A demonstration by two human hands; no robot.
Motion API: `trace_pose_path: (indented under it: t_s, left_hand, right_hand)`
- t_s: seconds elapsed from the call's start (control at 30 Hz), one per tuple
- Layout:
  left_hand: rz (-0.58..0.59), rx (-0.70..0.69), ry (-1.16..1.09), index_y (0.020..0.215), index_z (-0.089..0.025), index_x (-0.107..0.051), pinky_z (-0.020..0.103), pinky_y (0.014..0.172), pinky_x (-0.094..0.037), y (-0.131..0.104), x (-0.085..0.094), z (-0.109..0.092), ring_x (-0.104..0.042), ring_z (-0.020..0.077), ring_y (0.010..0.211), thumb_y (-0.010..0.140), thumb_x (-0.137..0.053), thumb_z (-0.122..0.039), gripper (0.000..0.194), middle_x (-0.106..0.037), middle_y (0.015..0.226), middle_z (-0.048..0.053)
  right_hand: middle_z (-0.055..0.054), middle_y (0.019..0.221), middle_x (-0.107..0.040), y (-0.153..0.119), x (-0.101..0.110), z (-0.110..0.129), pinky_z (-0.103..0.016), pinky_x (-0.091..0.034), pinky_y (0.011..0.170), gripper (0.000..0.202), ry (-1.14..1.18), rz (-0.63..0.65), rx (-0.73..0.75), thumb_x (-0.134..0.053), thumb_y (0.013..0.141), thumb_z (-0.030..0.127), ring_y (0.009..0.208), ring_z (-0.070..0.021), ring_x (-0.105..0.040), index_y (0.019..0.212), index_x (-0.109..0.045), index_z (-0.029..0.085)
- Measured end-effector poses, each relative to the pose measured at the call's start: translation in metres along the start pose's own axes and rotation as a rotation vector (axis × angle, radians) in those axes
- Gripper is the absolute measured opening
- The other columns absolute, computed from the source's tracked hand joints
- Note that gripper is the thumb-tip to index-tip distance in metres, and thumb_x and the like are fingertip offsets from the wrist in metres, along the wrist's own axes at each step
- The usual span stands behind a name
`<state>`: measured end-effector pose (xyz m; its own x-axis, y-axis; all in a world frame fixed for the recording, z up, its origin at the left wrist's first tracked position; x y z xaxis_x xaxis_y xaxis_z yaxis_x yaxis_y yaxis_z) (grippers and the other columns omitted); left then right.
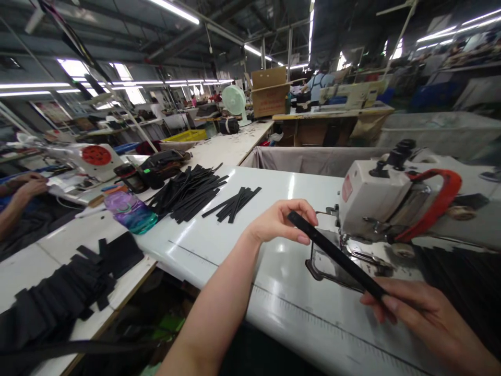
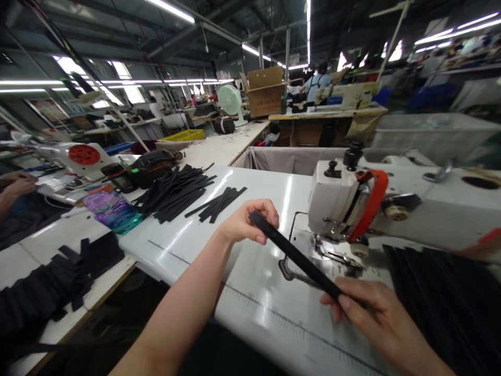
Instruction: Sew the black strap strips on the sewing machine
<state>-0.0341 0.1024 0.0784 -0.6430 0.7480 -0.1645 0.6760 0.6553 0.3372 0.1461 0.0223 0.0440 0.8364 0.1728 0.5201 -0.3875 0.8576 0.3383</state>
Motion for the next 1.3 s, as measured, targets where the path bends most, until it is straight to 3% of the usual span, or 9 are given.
trace_pose_path:
  t_s: [0.33, 0.63, 0.8, 0.97, 1.17, 1.3]
  left_hand:
    - [0.026, 0.053, -0.032, 0.088, -0.014, -0.068, 0.022, 0.069, -0.047, 0.001, -0.003, 0.005, -0.06, 0.0102, 0.07, 0.06, -0.089, -0.022, 0.036, -0.065, 0.08, 0.002]
    - [0.019, 0.033, -0.059, 0.088, -0.015, -0.069, 0.022, 0.069, -0.05, 0.002, -0.003, 0.006, -0.062, 0.0104, 0.07, 0.062, -0.088, -0.02, 0.033, -0.066, 0.082, 0.002]
    - [0.03, 0.03, -0.065, 0.089, -0.014, -0.069, 0.021, 0.068, -0.05, 0.002, -0.004, 0.005, -0.063, 0.0097, 0.07, 0.064, -0.087, -0.018, 0.031, -0.067, 0.083, 0.002]
    - [0.028, 0.038, -0.06, 0.089, -0.014, -0.068, 0.02, 0.068, -0.05, 0.003, -0.005, 0.004, -0.063, 0.0091, 0.07, 0.066, -0.086, -0.019, 0.03, -0.067, 0.081, 0.002]
    - [0.007, 0.06, -0.058, 0.089, -0.013, -0.069, 0.02, 0.072, -0.051, 0.004, -0.006, 0.003, -0.063, 0.0094, 0.071, 0.066, -0.087, -0.022, 0.03, -0.067, 0.08, 0.002]
    - [-0.006, 0.086, -0.071, 0.088, -0.014, -0.069, 0.021, 0.074, -0.051, 0.004, -0.006, 0.005, -0.063, 0.01, 0.071, 0.063, -0.088, -0.023, 0.032, -0.068, 0.08, 0.001]
  right_hand:
    - [-0.003, 0.063, -0.067, -0.009, -0.004, -0.026, -0.024, -0.053, 0.049, 0.028, -0.103, 0.168, 0.029, -0.051, 0.091, 0.039, 0.055, -0.0196, -0.066, 0.091, -0.077, 0.029]
    - [-0.001, 0.057, -0.065, -0.002, -0.003, -0.003, -0.021, -0.052, 0.047, 0.026, -0.07, 0.105, 0.075, -0.053, 0.089, 0.037, 0.049, -0.0175, -0.064, 0.084, -0.078, 0.029]
    - [-0.002, 0.053, -0.063, -0.003, -0.001, -0.001, -0.022, -0.051, 0.043, 0.029, -0.057, 0.029, 0.042, -0.054, 0.088, 0.042, 0.046, -0.0175, -0.062, 0.078, -0.078, 0.029]
    - [-0.003, 0.056, -0.064, -0.009, -0.004, -0.017, -0.023, -0.051, 0.044, 0.028, -0.089, 0.029, 0.014, -0.055, 0.086, 0.046, 0.049, -0.019, -0.063, 0.082, -0.078, 0.03]
    - [-0.007, 0.064, -0.065, -0.019, -0.006, -0.047, -0.03, -0.056, 0.058, 0.034, -0.138, 0.046, -0.06, -0.054, 0.085, 0.052, 0.059, -0.0233, -0.065, 0.083, -0.079, 0.028]
    - [-0.005, 0.062, -0.064, -0.019, -0.009, -0.049, -0.029, -0.056, 0.057, 0.034, -0.106, 0.077, -0.063, -0.053, 0.086, 0.051, 0.056, -0.0222, -0.064, 0.085, -0.078, 0.029]
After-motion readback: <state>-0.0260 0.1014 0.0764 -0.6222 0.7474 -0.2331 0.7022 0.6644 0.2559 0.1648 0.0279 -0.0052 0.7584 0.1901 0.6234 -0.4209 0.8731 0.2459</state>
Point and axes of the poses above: each hand's wrist, its own y-axis towards the middle knuckle, its own x-axis out of the back of the hand, z = x × y, the point moved 9 cm from there along y, towards the middle knuckle
